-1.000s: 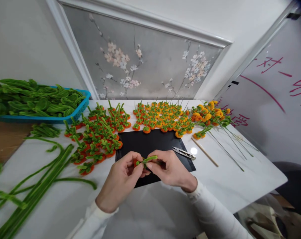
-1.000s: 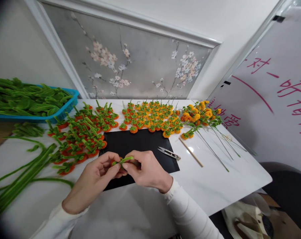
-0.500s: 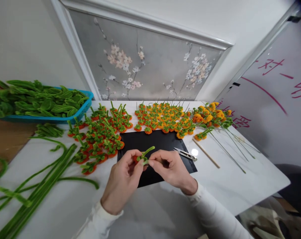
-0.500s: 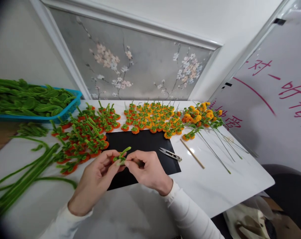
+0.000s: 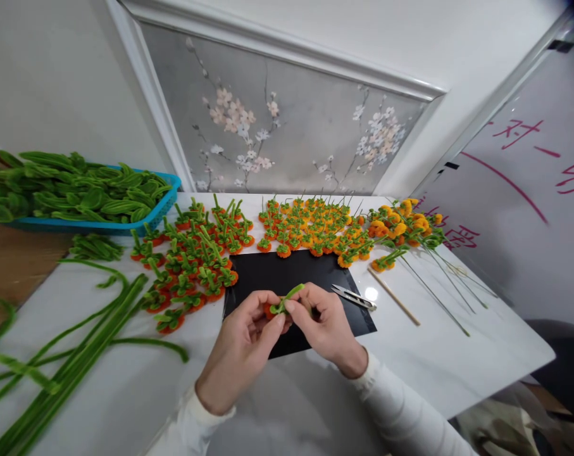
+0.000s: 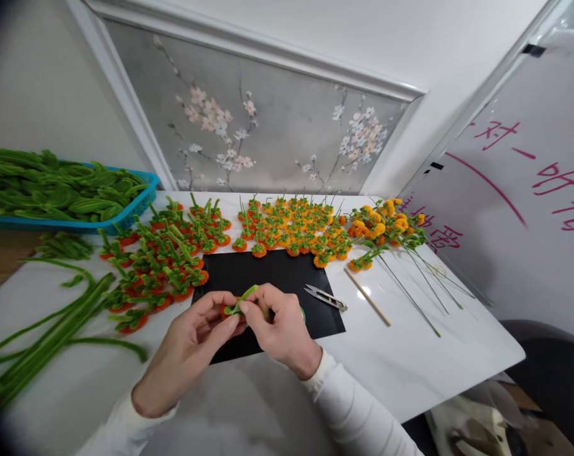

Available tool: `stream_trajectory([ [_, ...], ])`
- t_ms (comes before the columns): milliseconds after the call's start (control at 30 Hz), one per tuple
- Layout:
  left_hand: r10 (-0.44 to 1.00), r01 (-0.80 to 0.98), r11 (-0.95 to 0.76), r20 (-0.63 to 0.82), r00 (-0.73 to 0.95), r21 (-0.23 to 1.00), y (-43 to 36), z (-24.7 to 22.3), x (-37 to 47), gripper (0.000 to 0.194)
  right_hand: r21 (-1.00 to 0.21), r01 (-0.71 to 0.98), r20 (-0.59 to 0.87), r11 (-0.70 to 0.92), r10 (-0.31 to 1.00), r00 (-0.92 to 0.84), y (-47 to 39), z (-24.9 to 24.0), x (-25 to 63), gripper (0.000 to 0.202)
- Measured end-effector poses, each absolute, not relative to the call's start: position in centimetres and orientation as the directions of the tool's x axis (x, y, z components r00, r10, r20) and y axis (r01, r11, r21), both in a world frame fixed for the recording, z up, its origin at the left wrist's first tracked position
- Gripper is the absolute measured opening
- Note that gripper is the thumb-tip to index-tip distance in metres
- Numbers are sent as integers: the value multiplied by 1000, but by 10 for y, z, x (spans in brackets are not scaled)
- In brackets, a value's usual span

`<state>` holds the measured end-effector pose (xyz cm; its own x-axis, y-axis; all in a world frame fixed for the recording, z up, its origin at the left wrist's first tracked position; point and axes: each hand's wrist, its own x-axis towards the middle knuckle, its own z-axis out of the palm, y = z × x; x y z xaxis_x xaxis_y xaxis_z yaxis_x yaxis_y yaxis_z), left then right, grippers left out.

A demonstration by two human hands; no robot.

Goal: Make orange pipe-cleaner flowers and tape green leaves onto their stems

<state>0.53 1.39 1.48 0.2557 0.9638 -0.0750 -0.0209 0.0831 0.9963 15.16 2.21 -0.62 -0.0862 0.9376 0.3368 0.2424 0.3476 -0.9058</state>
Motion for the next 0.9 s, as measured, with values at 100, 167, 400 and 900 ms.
stream_trajectory([
  [100, 963, -50, 118, -102, 249, 992, 15, 13, 4, 8, -890, 284, 342, 357, 934, -102, 22, -10, 152, 21],
  [167, 964, -74, 137, -116, 239, 988, 16, 12, 3, 8, -883, 296, 347, 365, 931, -115, 22, -12, 152, 21],
  [400, 966, -101, 163, -137, 221, 982, 18, 10, 3, 8, -873, 273, 365, 404, 913, -185, 25, -9, 156, 17],
  [900, 961, -11, 102, -96, 259, 995, 18, 10, 5, 5, -747, 389, 419, 538, 837, -353, 33, -5, 166, 23],
])
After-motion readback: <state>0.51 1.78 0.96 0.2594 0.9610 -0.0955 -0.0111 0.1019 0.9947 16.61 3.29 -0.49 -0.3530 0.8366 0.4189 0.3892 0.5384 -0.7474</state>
